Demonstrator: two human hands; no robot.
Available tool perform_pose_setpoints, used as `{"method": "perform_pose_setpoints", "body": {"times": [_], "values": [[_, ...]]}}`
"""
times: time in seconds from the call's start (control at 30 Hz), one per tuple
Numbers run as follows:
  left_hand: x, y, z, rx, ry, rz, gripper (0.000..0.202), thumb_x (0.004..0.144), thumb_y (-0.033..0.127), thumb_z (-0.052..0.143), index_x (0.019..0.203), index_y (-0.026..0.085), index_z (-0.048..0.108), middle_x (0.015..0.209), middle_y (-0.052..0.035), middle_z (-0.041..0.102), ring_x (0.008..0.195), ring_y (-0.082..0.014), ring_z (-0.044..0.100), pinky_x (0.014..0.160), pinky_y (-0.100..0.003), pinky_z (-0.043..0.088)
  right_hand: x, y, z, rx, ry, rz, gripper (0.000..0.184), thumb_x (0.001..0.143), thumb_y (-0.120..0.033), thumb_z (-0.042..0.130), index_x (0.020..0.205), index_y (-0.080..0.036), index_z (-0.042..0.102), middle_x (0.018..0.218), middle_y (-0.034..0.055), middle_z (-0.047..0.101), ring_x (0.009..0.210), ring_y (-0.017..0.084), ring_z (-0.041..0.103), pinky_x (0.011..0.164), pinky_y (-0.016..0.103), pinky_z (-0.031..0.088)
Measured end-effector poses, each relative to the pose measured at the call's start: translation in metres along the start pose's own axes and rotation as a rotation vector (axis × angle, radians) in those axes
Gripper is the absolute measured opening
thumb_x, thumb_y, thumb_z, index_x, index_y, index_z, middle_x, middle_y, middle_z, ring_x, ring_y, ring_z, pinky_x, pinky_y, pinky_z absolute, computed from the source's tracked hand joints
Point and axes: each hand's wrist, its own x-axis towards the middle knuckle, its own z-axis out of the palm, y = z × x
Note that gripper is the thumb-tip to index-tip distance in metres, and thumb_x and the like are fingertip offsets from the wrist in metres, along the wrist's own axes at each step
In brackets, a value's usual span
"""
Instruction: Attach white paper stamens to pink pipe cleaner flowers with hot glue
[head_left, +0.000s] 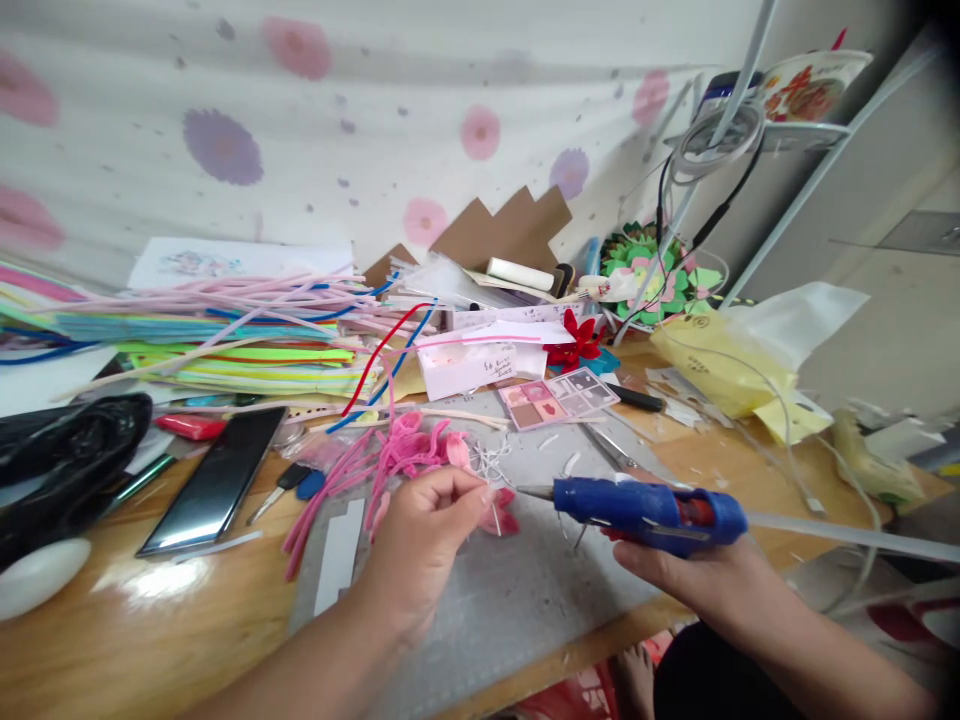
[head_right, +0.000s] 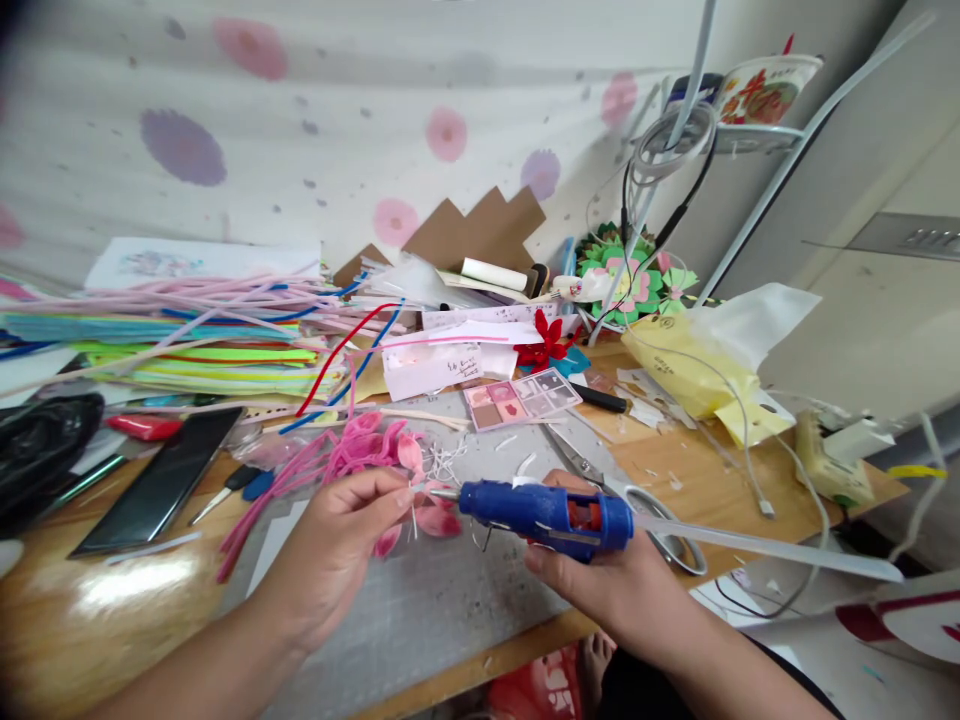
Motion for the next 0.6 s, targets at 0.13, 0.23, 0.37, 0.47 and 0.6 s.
{"method": "perform_pose_setpoints", "body": {"times": [0.13, 0.23, 0.37, 0.47, 0.6], "values": [[-0.0009, 0.0019, 0.0007, 0.015, -0.016, 0.004, 0.019, 0.074, 0.033, 0.066, 0.064, 0.017, 0.064, 0.057, 0.0041, 0.047, 0.054, -0.0103, 0.034, 0.053, -0.026, 0.026, 0.0046, -0.0031, 0.0016, -0.109, -0.022, -0.070, 0.004, 0.078, -0.029, 0.063, 0.079, -0.025, 0.063, 0.073, 0.0009, 0.065, 0.063, 0.019, 0.063, 0.056, 0.028, 0.055], [-0.0014, 0.0050, 0.0020, 0.003, -0.023, 0.006, 0.017, 0.073, 0.031, 0.066, 0.063, 0.017, 0.064, 0.055, 0.0046, 0.047, 0.054, -0.0102, 0.034, 0.053, -0.026, 0.027, 0.0057, -0.0054, 0.0040, -0.171, -0.016, -0.106, 0.005, 0.079, -0.027, 0.061, 0.075, -0.025, 0.063, 0.074, 0.0015, 0.064, 0.065, 0.020, 0.063, 0.056, 0.028, 0.054], [-0.0026, 0.0087, 0.0036, -0.004, -0.022, 0.016, 0.015, 0.071, 0.030, 0.067, 0.062, 0.018, 0.064, 0.051, 0.0053, 0.046, 0.053, -0.0106, 0.036, 0.054, -0.026, 0.028, 0.0060, -0.0074, 0.0048, -0.206, -0.011, -0.123, 0.007, 0.079, -0.027, 0.059, 0.072, -0.024, 0.060, 0.072, 0.0016, 0.063, 0.064, 0.019, 0.062, 0.055, 0.027, 0.053], [-0.0036, 0.0088, 0.0035, 0.011, -0.021, 0.023, 0.014, 0.071, 0.030, 0.067, 0.062, 0.018, 0.064, 0.052, 0.0052, 0.047, 0.054, -0.0108, 0.036, 0.054, -0.026, 0.029, 0.0061, -0.0071, 0.0041, -0.214, -0.012, -0.128, 0.009, 0.079, -0.027, 0.059, 0.071, -0.024, 0.059, 0.072, 0.0018, 0.063, 0.064, 0.019, 0.062, 0.055, 0.028, 0.053], [-0.0033, 0.0071, 0.0022, 0.040, -0.031, 0.030, 0.016, 0.072, 0.031, 0.066, 0.063, 0.018, 0.065, 0.055, 0.0042, 0.049, 0.055, -0.0106, 0.037, 0.054, -0.026, 0.029, 0.0049, -0.0046, 0.0039, -0.225, -0.014, -0.130, 0.009, 0.079, -0.025, 0.058, 0.071, -0.024, 0.056, 0.074, 0.0016, 0.062, 0.065, 0.019, 0.062, 0.057, 0.028, 0.053]]}}
